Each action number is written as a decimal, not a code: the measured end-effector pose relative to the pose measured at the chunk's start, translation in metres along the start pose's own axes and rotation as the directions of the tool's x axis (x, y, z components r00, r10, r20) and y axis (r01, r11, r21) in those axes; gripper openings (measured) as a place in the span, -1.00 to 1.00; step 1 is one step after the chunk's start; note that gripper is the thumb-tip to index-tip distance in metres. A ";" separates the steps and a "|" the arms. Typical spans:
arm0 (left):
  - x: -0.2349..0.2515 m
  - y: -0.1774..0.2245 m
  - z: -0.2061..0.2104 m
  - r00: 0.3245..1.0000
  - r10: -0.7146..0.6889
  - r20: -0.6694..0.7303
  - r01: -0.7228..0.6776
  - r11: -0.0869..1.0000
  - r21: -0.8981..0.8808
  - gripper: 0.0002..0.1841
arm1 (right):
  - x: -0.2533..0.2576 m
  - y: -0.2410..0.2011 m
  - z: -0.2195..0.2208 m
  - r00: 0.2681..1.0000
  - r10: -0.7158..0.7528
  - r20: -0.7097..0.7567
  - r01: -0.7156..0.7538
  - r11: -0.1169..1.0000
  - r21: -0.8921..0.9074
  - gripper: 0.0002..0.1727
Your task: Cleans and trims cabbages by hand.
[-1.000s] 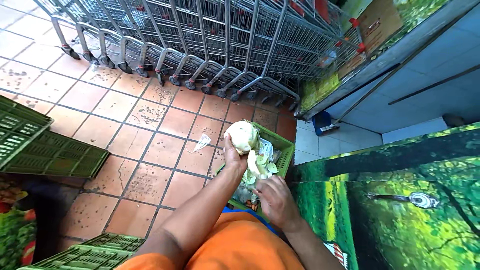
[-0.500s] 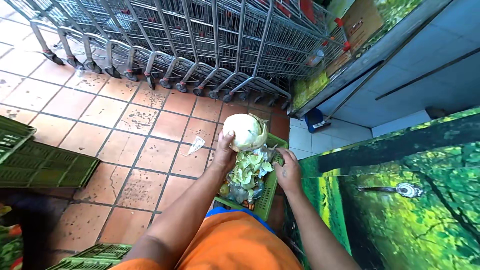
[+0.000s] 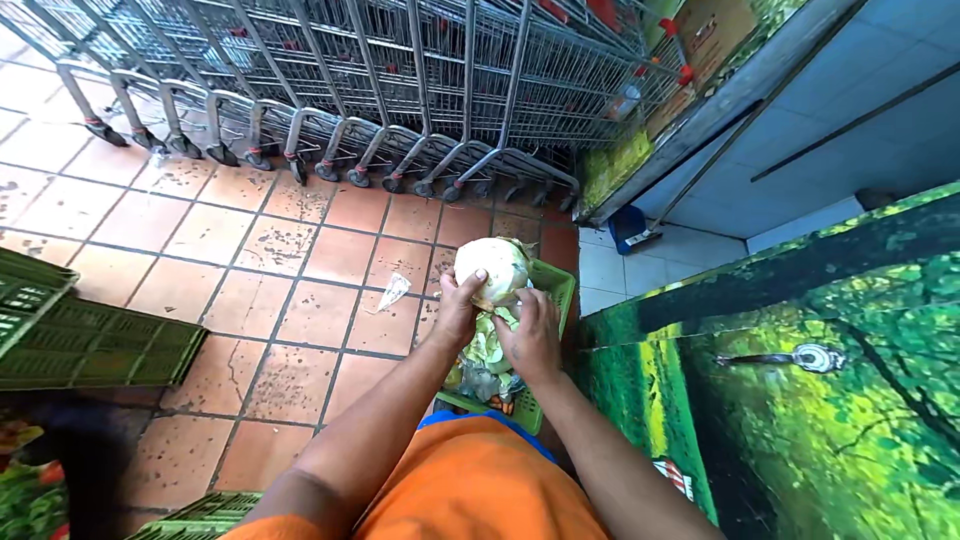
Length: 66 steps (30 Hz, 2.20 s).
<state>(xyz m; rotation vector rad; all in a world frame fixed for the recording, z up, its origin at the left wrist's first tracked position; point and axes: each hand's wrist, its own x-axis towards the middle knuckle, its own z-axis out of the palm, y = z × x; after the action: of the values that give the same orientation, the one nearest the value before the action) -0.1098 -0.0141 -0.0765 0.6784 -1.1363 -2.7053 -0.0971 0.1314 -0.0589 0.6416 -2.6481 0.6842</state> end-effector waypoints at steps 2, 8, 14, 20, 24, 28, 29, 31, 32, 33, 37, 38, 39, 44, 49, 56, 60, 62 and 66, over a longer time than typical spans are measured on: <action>-0.001 -0.004 0.006 0.999 -0.012 -0.043 0.012 1.000 -0.013 -0.15 | 0.005 0.003 -0.002 0.997 0.061 0.046 -0.062 0.998 0.023 -0.39; -0.001 -0.020 0.012 0.977 -0.074 -0.200 0.069 0.997 -0.032 -0.22 | 0.026 0.019 -0.014 0.906 0.244 0.347 -0.340 0.906 0.251 -0.39; -0.002 -0.029 0.018 0.942 -0.118 -0.315 0.113 0.993 -0.036 -0.20 | 0.020 0.032 -0.005 0.941 0.125 0.314 -0.221 0.930 0.292 -0.79; 0.010 -0.033 0.026 0.920 -0.255 -0.297 0.190 0.954 -0.232 -0.26 | -0.009 0.030 0.007 0.965 -0.149 0.218 0.085 0.957 0.276 -0.94; 0.035 -0.016 0.017 0.929 -0.321 -0.184 0.244 0.906 -0.346 -0.18 | -0.019 0.056 -0.001 0.981 -0.036 0.191 -0.026 0.950 0.312 -0.97; 0.022 0.000 -0.004 0.967 -0.251 0.037 0.251 0.926 -0.282 -0.19 | -0.012 0.084 -0.015 0.917 0.300 0.262 -0.357 0.910 0.208 -0.71; 0.018 0.001 -0.008 0.971 -0.221 0.093 0.236 0.944 -0.232 -0.18 | -0.007 0.087 -0.016 0.857 0.381 0.348 -0.461 0.867 0.186 -0.52; 0.009 0.000 -0.017 0.967 -0.172 0.188 0.204 0.965 -0.167 -0.09 | 0.000 0.086 -0.015 0.747 0.452 0.487 -0.634 0.705 0.319 -0.14; 0.004 -0.001 -0.021 0.962 -0.157 0.222 0.192 0.970 -0.147 -0.04 | 0.000 0.080 -0.016 0.728 0.425 0.538 -0.677 0.573 0.463 -0.03; 0.000 -0.001 -0.023 0.956 -0.144 0.255 0.180 0.975 -0.127 0.01 | 0.000 0.069 -0.017 0.727 0.361 0.584 -0.685 0.429 0.589 0.06; -0.022 0.006 -0.026 0.932 -0.126 0.340 0.137 0.991 -0.008 0.00 | 0.002 0.031 -0.025 0.796 0.171 0.581 -0.583 -0.038 0.811 0.08; -0.027 0.011 -0.022 0.935 -0.113 0.337 0.087 0.992 0.093 0.03 | 0.001 0.029 -0.025 0.813 0.205 0.545 -0.538 -0.094 0.838 0.07; -0.029 0.016 -0.018 0.940 -0.084 0.331 0.018 0.980 0.197 0.04 | 0.002 0.028 -0.024 0.828 0.242 0.506 -0.494 -0.112 0.862 0.06; -0.044 0.008 -0.007 0.933 0.100 0.345 -0.211 0.930 0.301 0.41 | 0.001 0.020 -0.023 0.842 0.393 0.370 -0.446 0.122 0.887 -0.05; -0.040 -0.003 -0.012 0.950 0.160 0.269 -0.212 0.961 0.175 0.36 | 0.003 0.009 -0.016 0.827 0.516 0.225 -0.375 0.207 0.904 -0.26; -0.050 0.007 -0.008 0.933 0.199 0.300 -0.222 0.974 0.043 0.25 | 0.010 -0.007 -0.015 0.749 0.576 0.327 -0.456 0.091 0.885 -0.55; -0.045 0.022 -0.009 0.929 0.207 0.308 -0.258 0.957 0.135 0.34 | 0.014 0.003 -0.019 0.745 0.536 0.397 -0.462 -0.015 0.887 -0.60; -0.043 0.045 -0.011 0.919 0.229 0.319 -0.361 0.816 0.452 0.40 | 0.011 0.017 -0.020 0.712 0.543 0.445 -0.559 0.054 0.827 -0.63; -0.028 0.097 -0.016 0.811 0.133 0.570 -0.578 0.027 0.815 0.34 | 0.003 0.041 -0.016 0.658 0.547 0.518 -0.738 0.334 0.586 -0.39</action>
<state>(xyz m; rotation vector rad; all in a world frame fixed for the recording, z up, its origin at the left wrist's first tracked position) -0.0827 -0.0848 -0.0081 -0.1549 -2.7546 -1.2122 -0.1169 0.1706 -0.0592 -0.3185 -2.6694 2.1907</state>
